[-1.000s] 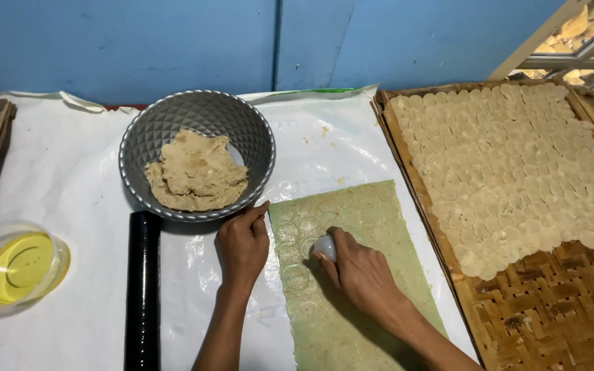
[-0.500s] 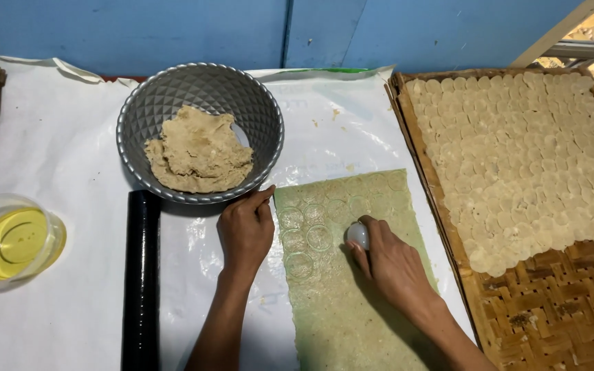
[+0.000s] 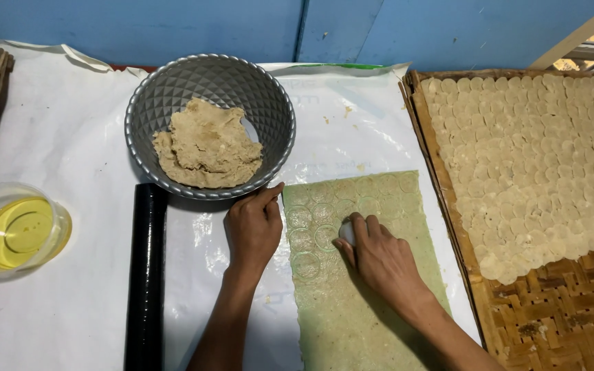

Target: The recorder is rolling out a thin sheet of dough and using a round mold to cut out small circles.

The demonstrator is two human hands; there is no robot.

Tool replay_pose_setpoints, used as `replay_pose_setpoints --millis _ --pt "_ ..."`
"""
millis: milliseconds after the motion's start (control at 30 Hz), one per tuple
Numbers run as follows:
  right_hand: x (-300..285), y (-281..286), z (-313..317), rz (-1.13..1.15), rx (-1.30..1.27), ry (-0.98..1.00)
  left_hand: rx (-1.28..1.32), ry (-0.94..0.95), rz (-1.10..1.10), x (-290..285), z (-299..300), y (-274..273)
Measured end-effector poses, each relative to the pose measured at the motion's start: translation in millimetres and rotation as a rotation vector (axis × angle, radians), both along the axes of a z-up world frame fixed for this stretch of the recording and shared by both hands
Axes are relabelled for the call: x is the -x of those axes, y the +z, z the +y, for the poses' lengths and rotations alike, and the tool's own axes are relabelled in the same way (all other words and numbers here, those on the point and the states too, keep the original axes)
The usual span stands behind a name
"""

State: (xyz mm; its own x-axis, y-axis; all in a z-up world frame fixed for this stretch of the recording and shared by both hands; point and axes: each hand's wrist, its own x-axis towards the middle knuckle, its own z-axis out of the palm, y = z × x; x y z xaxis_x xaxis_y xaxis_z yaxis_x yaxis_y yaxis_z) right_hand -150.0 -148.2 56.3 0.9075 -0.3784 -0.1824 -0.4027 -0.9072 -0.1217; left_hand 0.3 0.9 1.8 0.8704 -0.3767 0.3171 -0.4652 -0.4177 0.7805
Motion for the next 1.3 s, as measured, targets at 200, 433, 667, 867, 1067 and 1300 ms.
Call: replay_pose_setpoints --millis 200,433,667,867,1067,1300 --pt "-2.8 -8.9 6.5 -0.05 0.088 -0.003 0.009 -0.004 -0.012 0.1 -0.5 1.4" --pt "-3.8 2.0 10.1 0.127 0.126 -0.06 0.053 0.002 0.057 2.7 -1.1 -7.6" --pt "11.3 2.1 -19.3 0.023 -0.131 -0.119 0.049 0.0 0.088 1.7 0.1 -10.5" --pt "27.1 11.5 -26.9 0.019 -0.108 -0.225 0.044 0.005 0.1 1.6 0.3 -8.6" --pt "27.3 -1.3 -37.4 0.114 -0.019 -0.142 0.044 0.006 0.095 0.9 -0.6 -11.2" --pt "12.5 15.3 -20.0 0.128 -0.004 -0.12 -0.014 -0.002 0.038 0.6 -0.1 4.2"
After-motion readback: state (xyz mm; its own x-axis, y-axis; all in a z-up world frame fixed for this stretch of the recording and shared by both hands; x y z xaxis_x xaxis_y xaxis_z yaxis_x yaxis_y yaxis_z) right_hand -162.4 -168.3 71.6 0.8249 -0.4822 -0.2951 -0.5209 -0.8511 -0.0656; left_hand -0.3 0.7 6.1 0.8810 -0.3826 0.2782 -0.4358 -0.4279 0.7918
